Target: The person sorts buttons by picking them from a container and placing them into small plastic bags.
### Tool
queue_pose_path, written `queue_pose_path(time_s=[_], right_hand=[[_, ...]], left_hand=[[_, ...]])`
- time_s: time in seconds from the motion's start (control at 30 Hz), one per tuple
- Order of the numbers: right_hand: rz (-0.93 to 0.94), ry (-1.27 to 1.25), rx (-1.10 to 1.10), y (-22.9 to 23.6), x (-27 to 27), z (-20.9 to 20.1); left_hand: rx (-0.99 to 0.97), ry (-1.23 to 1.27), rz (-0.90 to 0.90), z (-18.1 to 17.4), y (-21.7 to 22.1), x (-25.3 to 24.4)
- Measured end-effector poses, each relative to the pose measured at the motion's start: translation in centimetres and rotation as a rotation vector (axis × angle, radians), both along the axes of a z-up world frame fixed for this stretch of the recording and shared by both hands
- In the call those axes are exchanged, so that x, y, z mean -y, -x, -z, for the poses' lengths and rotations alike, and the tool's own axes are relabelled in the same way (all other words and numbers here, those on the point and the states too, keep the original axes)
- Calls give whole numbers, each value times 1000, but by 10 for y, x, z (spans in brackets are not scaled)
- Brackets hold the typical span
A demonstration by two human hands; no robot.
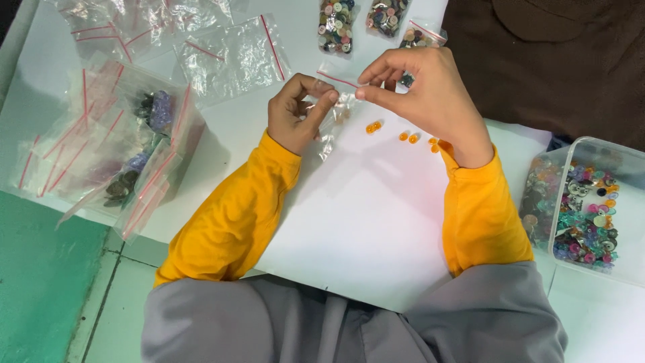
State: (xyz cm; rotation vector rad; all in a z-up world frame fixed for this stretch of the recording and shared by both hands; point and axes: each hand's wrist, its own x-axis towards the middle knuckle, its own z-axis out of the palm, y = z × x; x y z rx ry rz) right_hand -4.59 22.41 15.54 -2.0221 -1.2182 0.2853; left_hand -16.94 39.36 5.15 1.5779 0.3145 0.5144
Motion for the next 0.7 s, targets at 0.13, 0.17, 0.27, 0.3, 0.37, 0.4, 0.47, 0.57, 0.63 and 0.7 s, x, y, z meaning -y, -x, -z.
queue_pose_path(time_s=[0.13,0.17,0.27,0.3,0.37,0.4,0.47,0.57,0.63,0.7], right_hand=[[-59,13,27,-7,4,4],[-68,42,12,-6,4,3],[-96,105,-16,-8,5,2],[-117,140,-28,-9,6,1],[-146,138,-49,-12,6,2],[-177,136,-70,-14,7,2],[-192,127,-70,-14,7,5],[-195,109,-115,-10,5,2],[-183,99,-160,-7,4,0],[-171,49,-197,-6,3,1]], left_hand=[[77,-169,-47,10,-1,-5],[154,-132,100,10,1,-6],[227,33,336,19,-1,-10],[223,160,424,24,-2,-12],[208,282,477,25,-4,-13],[192,406,526,26,-5,-13],[180,529,559,31,-5,-14],[191,662,617,45,-8,-13],[215,671,645,46,-8,-11],[165,739,699,37,-7,-9]])
